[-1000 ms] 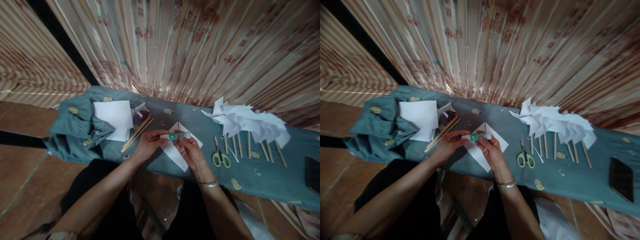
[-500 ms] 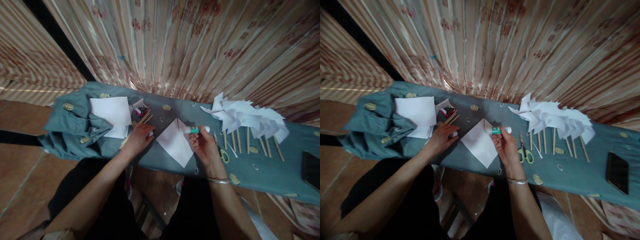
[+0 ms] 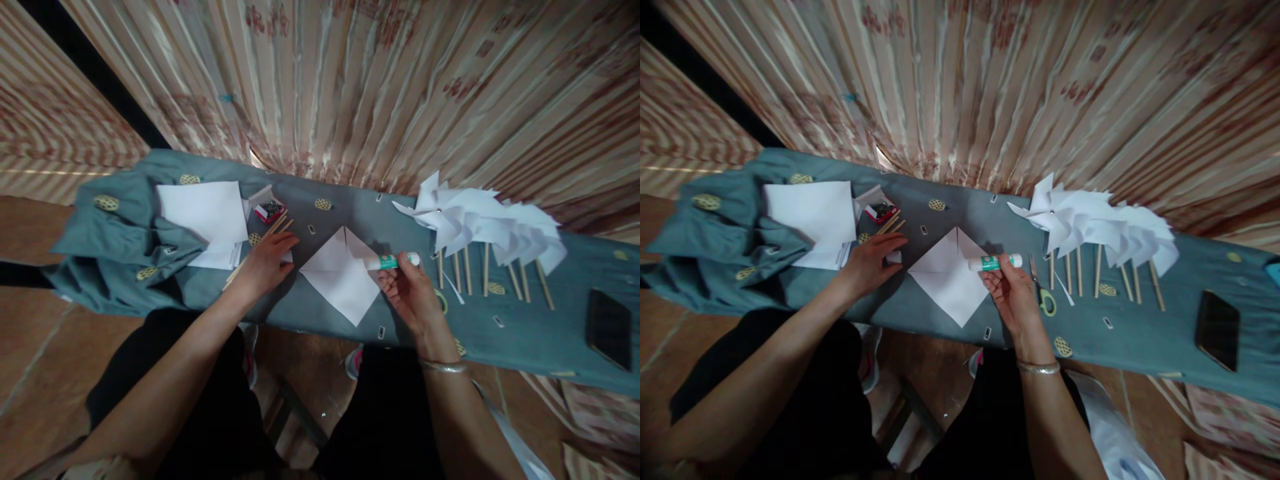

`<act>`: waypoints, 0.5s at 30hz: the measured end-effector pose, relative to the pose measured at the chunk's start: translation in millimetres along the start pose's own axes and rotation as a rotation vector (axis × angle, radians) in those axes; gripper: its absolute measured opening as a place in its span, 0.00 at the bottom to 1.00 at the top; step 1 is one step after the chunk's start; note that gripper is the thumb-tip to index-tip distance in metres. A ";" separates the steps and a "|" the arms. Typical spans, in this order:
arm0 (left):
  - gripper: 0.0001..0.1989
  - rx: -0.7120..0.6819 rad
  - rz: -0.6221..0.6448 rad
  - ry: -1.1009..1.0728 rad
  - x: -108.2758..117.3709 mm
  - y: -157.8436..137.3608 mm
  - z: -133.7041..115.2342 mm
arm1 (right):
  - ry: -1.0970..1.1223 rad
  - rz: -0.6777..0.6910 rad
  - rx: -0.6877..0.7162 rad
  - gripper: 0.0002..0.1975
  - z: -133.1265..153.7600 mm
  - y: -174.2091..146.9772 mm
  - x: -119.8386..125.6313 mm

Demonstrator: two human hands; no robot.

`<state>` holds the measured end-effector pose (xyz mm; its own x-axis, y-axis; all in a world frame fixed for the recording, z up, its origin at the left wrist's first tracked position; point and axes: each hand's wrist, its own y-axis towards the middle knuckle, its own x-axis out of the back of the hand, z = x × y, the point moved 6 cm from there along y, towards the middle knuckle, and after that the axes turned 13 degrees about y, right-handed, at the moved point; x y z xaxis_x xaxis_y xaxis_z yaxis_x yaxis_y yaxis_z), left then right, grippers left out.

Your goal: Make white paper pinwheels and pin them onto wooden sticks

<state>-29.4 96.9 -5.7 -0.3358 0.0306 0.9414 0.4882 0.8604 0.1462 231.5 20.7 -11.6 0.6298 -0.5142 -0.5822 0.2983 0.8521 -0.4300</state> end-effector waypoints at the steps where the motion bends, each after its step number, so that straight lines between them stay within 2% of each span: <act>1: 0.24 0.000 0.001 0.004 1.7 -0.4 -0.1 | -0.002 0.002 -0.007 0.17 0.3 -0.8 0.2; 4: 0.23 -0.011 -0.043 0.016 12.6 -3.3 -10.8 | -0.003 -0.005 -0.021 0.17 0.3 -2.0 1.3; 7: 0.18 -0.097 -0.113 0.022 19.4 -7.6 -41.6 | -0.002 -0.007 -0.028 0.16 -1.7 -1.8 1.1; 11: 0.15 -0.276 -0.014 -0.035 -4.5 -13.7 -90.2 | -0.028 -0.012 -0.038 0.16 -7.2 0.0 1.8; 15: 0.19 -0.338 0.058 -0.037 -32.4 -17.3 -110.4 | -0.137 0.002 0.019 0.16 -9.5 5.0 4.4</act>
<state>62.0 24.8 -5.2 -0.3251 0.0982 0.9406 0.7445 0.6398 0.1905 229.0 21.8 -22.8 0.7223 -0.4954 -0.4826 0.3093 0.8555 -0.4152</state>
